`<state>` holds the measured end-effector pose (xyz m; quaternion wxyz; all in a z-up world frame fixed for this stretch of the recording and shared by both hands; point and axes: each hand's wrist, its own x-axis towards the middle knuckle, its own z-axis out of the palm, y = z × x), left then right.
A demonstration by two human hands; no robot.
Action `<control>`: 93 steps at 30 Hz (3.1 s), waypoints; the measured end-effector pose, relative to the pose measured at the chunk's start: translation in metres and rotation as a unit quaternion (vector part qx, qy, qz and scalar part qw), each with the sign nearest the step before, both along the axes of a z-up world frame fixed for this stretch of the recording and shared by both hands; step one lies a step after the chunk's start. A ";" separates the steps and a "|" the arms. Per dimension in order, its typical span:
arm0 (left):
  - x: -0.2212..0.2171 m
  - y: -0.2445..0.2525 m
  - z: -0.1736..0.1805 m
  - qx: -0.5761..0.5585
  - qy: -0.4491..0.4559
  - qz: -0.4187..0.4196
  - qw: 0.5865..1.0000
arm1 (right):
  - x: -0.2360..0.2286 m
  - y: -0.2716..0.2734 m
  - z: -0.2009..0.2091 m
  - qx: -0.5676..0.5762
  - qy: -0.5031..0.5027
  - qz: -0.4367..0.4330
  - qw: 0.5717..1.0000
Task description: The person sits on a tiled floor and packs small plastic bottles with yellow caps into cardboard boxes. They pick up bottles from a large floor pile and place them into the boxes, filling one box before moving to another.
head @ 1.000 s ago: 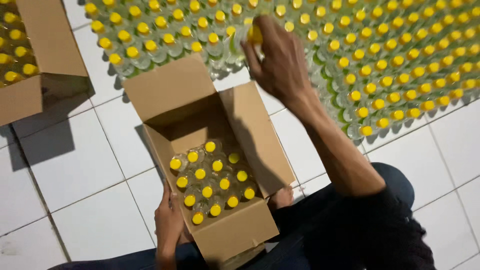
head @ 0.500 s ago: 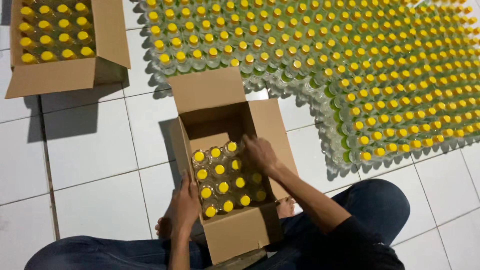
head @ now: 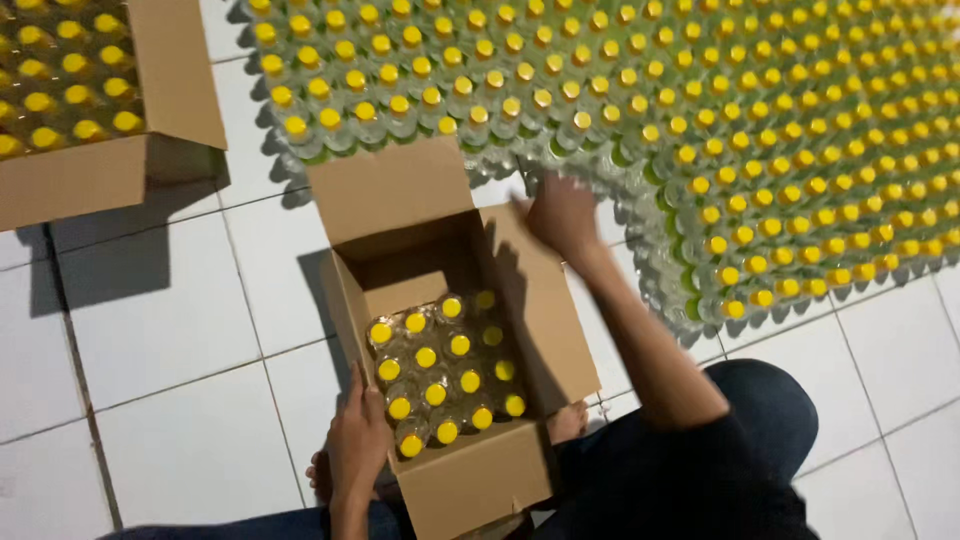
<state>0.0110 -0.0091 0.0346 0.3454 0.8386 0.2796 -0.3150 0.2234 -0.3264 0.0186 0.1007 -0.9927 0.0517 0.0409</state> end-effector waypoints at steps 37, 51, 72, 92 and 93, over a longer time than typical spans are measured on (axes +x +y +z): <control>-0.009 0.014 -0.033 -0.037 -0.030 -0.021 0.999 | -0.018 0.014 0.150 0.120 -0.168 0.089 0.974; -0.022 0.017 -0.079 -0.046 -0.145 -0.014 0.988 | -0.067 0.209 -0.081 0.137 0.028 0.227 0.964; -0.008 0.003 -0.048 0.070 -0.005 -0.019 0.997 | 0.074 0.020 -0.006 0.115 -0.018 -0.012 0.993; 0.024 -0.054 0.007 0.138 -0.002 0.121 0.983 | 0.105 -0.171 -0.095 0.069 -0.070 -0.063 0.993; 0.021 -0.053 0.013 0.128 0.033 0.098 0.986 | 0.096 -0.165 -0.086 0.067 -0.079 -0.042 0.994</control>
